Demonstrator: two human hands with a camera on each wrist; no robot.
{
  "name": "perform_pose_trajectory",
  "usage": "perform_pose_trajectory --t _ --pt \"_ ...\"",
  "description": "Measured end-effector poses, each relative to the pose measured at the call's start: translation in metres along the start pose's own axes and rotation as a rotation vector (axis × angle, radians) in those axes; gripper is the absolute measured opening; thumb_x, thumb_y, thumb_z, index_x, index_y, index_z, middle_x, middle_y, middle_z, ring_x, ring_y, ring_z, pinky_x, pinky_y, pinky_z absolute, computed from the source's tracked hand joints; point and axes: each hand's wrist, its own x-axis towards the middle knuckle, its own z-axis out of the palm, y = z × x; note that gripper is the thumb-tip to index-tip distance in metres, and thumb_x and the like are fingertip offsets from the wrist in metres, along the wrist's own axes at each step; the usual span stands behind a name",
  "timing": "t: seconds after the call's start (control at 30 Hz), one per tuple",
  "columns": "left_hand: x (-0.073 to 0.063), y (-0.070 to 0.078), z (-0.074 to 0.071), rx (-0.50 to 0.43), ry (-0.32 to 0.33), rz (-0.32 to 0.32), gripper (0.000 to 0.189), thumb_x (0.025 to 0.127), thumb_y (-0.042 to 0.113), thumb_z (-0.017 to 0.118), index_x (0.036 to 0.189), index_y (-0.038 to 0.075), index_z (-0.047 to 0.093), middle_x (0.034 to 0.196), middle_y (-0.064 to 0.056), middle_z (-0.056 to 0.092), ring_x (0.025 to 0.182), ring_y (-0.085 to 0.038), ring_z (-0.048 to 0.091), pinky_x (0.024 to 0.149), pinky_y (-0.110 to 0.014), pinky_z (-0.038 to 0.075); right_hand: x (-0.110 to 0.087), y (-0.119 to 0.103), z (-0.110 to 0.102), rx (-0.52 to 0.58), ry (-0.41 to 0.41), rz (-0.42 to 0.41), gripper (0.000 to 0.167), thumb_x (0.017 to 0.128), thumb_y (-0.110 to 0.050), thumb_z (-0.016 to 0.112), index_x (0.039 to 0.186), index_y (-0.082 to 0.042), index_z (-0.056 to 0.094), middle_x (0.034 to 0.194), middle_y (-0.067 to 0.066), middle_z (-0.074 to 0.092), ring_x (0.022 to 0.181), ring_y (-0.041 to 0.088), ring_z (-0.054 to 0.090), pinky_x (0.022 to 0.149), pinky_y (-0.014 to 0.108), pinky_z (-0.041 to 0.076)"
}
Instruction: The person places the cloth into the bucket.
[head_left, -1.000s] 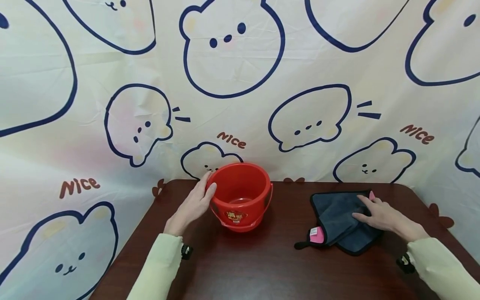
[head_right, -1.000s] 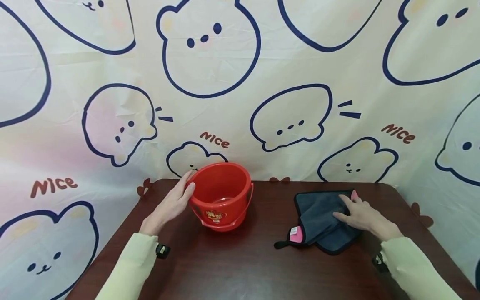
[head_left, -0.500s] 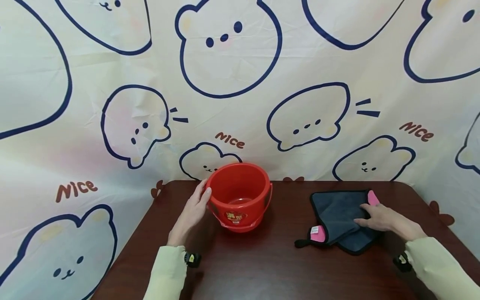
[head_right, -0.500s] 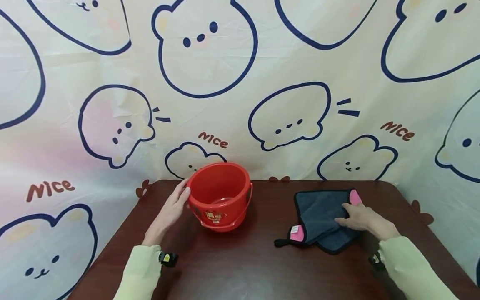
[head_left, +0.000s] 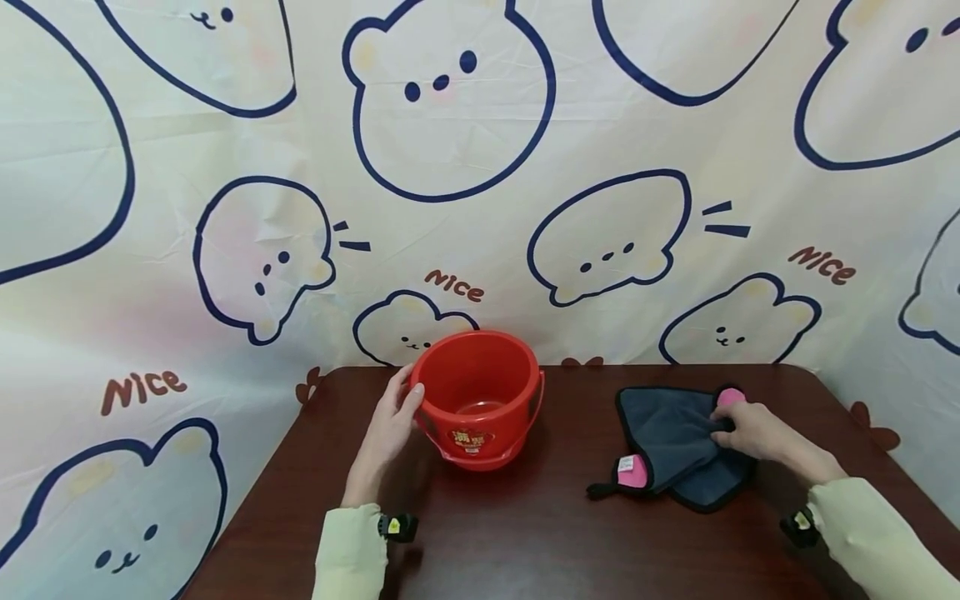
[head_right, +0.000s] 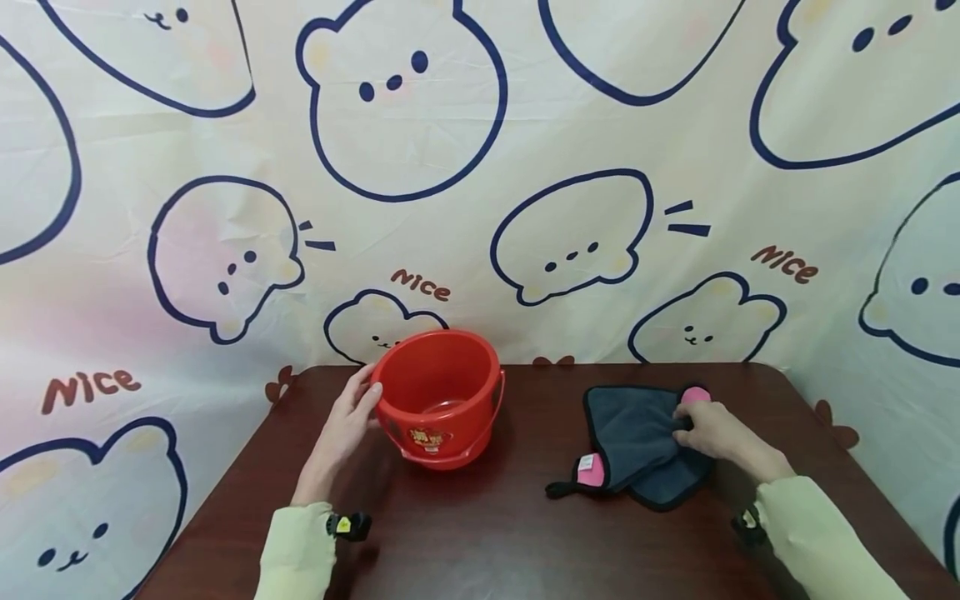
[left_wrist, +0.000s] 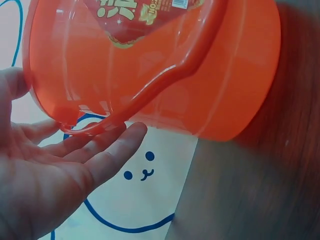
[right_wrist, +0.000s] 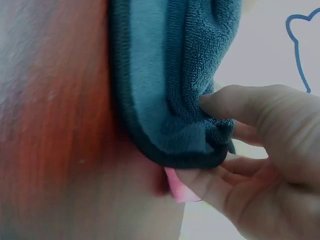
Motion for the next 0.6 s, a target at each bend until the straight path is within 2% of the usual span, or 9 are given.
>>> perform_pose_trajectory --t 0.13,0.3,0.43,0.6 --pt "0.000 -0.002 0.001 -0.034 0.010 -0.007 0.053 0.102 0.034 0.050 0.151 0.029 0.029 0.152 -0.005 0.043 0.129 -0.033 0.054 0.098 -0.050 0.052 0.001 -0.004 -0.007 0.041 0.046 -0.013 0.025 0.085 -0.018 0.072 0.101 0.001 0.071 0.093 0.013 0.070 0.077 0.021 0.059 0.067 0.037 0.052" --pt "-0.001 -0.004 0.001 -0.033 0.030 -0.011 0.051 0.102 0.035 0.050 0.150 0.033 0.031 0.148 -0.002 0.046 0.126 -0.030 0.055 0.095 -0.048 0.055 0.000 -0.014 -0.019 0.143 0.107 0.016 0.030 0.090 -0.021 0.069 0.110 0.001 0.069 0.095 0.014 0.069 0.072 0.019 0.054 0.061 0.030 0.044" --pt "0.000 -0.006 0.002 -0.039 0.038 -0.017 0.052 0.102 0.038 0.050 0.150 0.034 0.032 0.147 0.000 0.047 0.125 -0.029 0.056 0.093 -0.045 0.056 0.000 -0.027 -0.030 0.157 0.206 0.006 0.032 0.093 -0.026 0.067 0.115 -0.002 0.067 0.088 0.011 0.065 0.065 0.016 0.050 0.056 0.027 0.038" --pt "0.000 -0.007 0.003 -0.047 0.039 -0.012 0.051 0.102 0.039 0.050 0.150 0.034 0.032 0.146 -0.001 0.048 0.126 -0.029 0.055 0.093 -0.045 0.056 0.000 -0.046 -0.045 0.180 0.334 -0.050 0.030 0.095 -0.026 0.066 0.114 -0.004 0.068 0.091 0.013 0.066 0.069 0.017 0.050 0.056 0.024 0.038"
